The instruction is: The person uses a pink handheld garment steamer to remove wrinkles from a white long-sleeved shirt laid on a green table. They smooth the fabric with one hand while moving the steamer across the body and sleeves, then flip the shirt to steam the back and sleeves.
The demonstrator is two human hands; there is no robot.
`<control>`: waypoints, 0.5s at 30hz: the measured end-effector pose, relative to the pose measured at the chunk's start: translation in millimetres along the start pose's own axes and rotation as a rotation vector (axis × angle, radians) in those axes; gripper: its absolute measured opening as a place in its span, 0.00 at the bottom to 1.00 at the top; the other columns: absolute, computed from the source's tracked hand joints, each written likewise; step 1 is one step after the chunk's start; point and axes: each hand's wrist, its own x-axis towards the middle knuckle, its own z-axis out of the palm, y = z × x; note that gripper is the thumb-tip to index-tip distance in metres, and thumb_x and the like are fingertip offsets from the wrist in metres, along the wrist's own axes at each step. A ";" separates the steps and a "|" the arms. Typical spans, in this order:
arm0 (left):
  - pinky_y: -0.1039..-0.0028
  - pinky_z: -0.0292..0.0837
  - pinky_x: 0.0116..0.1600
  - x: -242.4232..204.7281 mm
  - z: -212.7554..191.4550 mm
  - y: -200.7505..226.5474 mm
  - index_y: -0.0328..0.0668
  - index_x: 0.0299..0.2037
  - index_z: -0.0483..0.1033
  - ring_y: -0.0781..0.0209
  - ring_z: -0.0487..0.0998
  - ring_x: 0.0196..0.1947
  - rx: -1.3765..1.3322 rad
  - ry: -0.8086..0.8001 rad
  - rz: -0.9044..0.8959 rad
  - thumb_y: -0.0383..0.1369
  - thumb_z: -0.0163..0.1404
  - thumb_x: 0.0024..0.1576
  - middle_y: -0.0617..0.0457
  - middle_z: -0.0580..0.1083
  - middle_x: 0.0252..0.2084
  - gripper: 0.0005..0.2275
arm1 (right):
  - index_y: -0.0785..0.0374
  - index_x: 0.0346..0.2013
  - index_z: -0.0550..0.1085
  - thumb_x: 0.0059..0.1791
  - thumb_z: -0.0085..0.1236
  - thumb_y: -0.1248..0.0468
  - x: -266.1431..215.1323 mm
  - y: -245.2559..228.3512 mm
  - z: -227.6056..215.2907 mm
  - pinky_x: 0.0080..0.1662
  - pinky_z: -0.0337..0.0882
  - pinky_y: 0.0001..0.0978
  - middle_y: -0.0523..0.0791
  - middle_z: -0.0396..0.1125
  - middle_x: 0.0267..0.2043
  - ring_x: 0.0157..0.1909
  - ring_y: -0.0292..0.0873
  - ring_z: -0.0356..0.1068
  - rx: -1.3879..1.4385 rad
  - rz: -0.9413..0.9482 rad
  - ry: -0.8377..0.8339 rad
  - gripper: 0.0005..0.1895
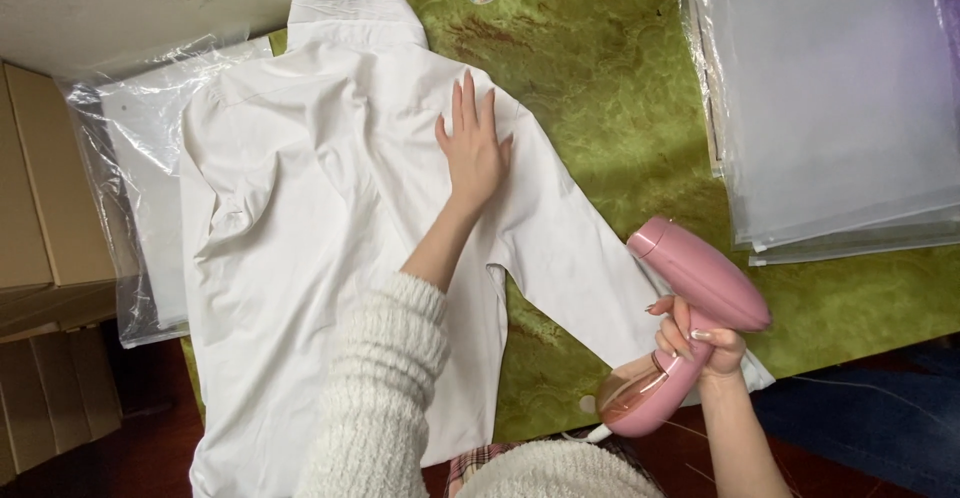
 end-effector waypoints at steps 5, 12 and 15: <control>0.40 0.37 0.63 -64.4 -7.0 5.6 0.39 0.66 0.52 0.47 0.39 0.71 -0.093 -0.102 -0.106 0.32 0.45 0.59 0.42 0.45 0.71 0.25 | 0.66 0.17 0.61 0.30 0.48 0.66 19.2 31.1 -15.5 0.19 0.59 0.34 0.65 0.64 0.40 0.06 0.32 0.52 0.116 0.041 -0.149 0.08; 0.44 0.33 0.66 -88.9 31.0 -30.0 0.56 0.69 0.47 0.55 0.38 0.72 0.031 -0.128 0.017 0.45 0.32 0.63 0.56 0.43 0.73 0.24 | 0.69 0.20 0.61 0.30 0.48 0.63 52.5 65.9 -18.9 0.20 0.63 0.33 0.60 0.61 0.31 0.05 0.32 0.55 0.234 0.123 -0.272 0.12; 0.47 0.31 0.67 -85.9 30.2 -34.1 0.59 0.69 0.47 0.58 0.39 0.72 0.081 -0.121 0.044 0.47 0.31 0.63 0.57 0.43 0.73 0.23 | 0.68 0.20 0.61 0.30 0.48 0.63 54.4 70.9 -31.2 0.20 0.63 0.34 0.57 0.60 0.29 0.05 0.31 0.55 0.247 0.120 -0.266 0.12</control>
